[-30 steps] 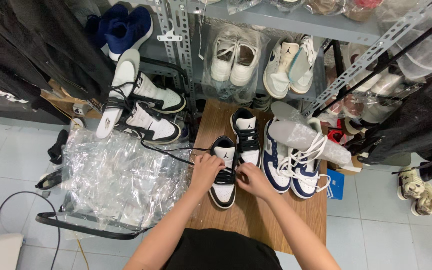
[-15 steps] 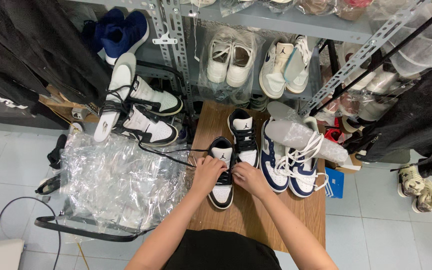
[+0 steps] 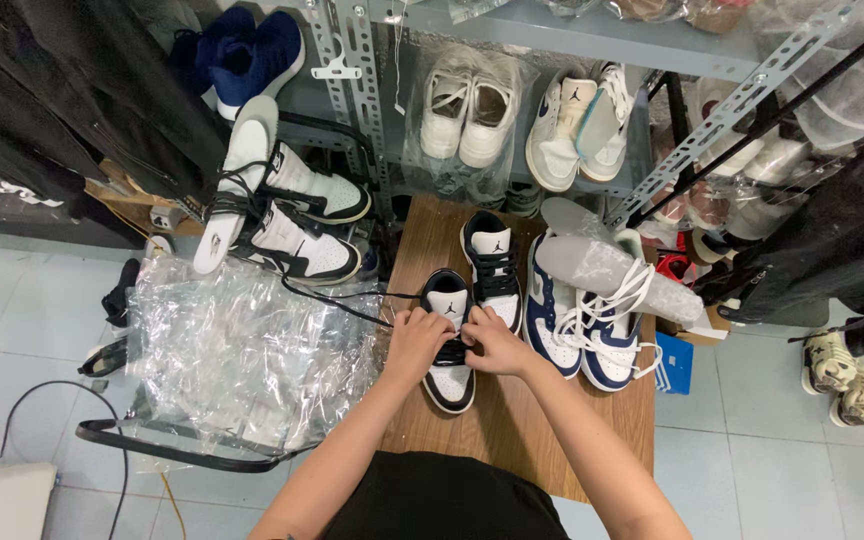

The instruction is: The person laces a pair of black and white sneakers, places them into a plastic bag, and then removes blue and white patterned inserts from a pair of white sneakers.

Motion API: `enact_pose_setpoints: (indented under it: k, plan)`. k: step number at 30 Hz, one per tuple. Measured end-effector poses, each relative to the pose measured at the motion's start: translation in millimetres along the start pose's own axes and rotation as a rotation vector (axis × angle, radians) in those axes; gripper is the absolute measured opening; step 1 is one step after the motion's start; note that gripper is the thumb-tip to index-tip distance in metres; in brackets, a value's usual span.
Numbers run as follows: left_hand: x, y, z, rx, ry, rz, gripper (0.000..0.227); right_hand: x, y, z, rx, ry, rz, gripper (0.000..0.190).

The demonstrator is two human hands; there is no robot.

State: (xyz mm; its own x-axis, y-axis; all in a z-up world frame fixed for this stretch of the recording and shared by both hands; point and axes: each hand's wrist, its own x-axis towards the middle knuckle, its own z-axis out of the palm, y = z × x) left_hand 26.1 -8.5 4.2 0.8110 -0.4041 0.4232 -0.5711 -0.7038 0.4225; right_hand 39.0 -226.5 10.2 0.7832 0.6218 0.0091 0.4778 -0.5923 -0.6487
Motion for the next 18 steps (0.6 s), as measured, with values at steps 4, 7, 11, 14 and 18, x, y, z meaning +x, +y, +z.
enact_pose_setpoints:
  k: [4, 7, 11, 14, 18]
  plan:
    - [-3, -1, 0, -0.052, 0.029, -0.023, 0.011, -5, -6, -3, 0.065, 0.166, -0.031, 0.018]
    - [-5, 0, 2, -0.079, 0.002, -0.066, 0.011, -9, -12, -5, 0.040, 0.242, 0.001, 0.021]
    - [-5, 2, 2, -0.091, -0.004, -0.085, 0.011, -6, -21, -5, -0.109, 0.260, 0.016, 0.025]
    - [-2, 0, -2, -0.083, 0.000, -0.104, 0.010, -3, -23, -9, -0.157, 0.240, 0.027, 0.023]
    - [1, -7, -13, -0.076, 0.024, -0.195, 0.009, 0, -26, -15, -0.119, 0.205, 0.025, 0.021]
